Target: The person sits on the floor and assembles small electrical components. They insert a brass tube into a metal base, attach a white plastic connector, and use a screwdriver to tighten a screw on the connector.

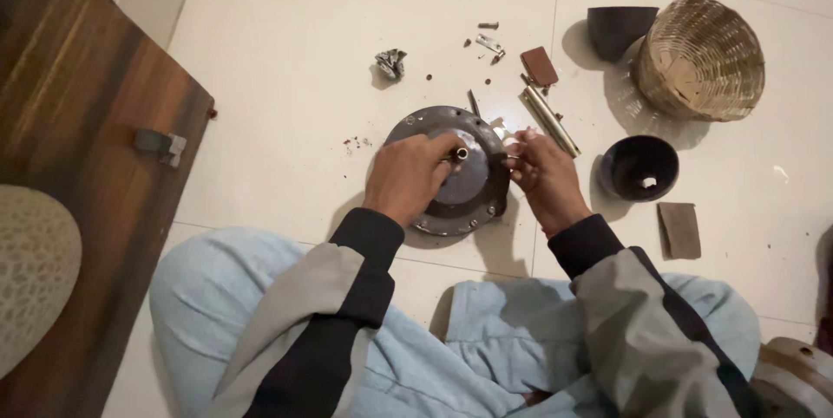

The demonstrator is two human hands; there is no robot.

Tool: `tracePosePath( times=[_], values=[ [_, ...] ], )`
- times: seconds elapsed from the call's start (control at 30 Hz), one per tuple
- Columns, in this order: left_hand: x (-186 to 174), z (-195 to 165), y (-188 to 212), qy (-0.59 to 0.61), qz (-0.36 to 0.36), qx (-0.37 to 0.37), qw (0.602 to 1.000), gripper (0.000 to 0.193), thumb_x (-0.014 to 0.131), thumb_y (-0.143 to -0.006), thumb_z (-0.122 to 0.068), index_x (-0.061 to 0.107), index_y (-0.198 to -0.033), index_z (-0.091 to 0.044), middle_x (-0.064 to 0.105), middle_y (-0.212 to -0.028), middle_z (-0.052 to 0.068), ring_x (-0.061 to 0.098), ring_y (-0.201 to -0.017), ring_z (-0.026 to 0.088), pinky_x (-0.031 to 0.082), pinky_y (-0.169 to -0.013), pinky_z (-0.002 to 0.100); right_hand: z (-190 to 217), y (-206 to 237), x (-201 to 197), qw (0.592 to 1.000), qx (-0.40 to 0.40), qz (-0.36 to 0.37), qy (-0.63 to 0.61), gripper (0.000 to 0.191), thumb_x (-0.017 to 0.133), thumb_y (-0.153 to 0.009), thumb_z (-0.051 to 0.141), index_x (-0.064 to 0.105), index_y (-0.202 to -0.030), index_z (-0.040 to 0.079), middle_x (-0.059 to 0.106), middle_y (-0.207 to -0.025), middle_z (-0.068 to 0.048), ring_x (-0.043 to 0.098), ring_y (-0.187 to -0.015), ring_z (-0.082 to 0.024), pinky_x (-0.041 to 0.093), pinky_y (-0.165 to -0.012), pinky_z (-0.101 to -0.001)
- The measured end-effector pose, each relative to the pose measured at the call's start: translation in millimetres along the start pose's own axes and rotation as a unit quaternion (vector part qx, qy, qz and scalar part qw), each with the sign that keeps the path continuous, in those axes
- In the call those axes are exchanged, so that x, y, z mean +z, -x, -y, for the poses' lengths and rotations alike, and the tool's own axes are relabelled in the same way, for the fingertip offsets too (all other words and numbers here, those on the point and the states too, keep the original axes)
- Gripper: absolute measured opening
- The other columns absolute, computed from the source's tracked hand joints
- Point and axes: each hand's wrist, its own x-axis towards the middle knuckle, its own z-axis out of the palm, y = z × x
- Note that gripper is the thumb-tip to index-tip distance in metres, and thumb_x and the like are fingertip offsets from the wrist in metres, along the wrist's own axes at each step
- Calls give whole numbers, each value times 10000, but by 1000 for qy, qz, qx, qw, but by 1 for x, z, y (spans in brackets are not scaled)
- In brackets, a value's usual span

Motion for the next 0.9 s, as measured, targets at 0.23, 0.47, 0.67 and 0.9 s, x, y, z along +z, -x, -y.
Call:
tracePosePath(
  times=[0.23, 0.47, 0.67, 0.9],
  values=[
    [-1, -1, -5, 11, 17, -34, 999, 202, 760, -861, -238, 737, -1061, -214, 762, -838, 80, 728, -805, 305, 555, -734, 445, 9, 16, 16, 998, 18, 59, 2, 276, 647, -996, 127, 607, -1253, 31, 717, -1038, -69, 683, -896, -140, 566, -841, -275],
    [-3, -9, -3, 2, -6, -56, 998, 202, 809, -812, -296, 759, -978, -192, 751, -773, 89, 720, -773, 318, 549, -713, 455, 13, 25, 28, 998, 17, 63, 8, 351, 586, -1014, 107, 574, -1350, 5, 689, -1070, -73, 672, -945, -154, 557, -872, -292],
    [0, -13, -3, 1, -21, -78, 997, 234, 829, -752, -308, 740, -914, -163, 698, -778, 101, 703, -797, 320, 546, -712, 457, 10, 26, 32, 998, 0, 55, 13, 360, 573, -1025, 96, 569, -1366, -19, 688, -1069, -78, 664, -940, -159, 556, -877, -295],
    [8, -12, 3, 77, -34, -44, 995, 230, 750, -836, -307, 684, -979, -140, 700, -938, 79, 700, -853, 326, 531, -707, 471, 5, 35, 39, 997, 15, 30, 74, 372, 579, -1006, 128, 584, -1356, 3, 693, -1064, -54, 672, -926, -142, 543, -819, -280]
  ],
)
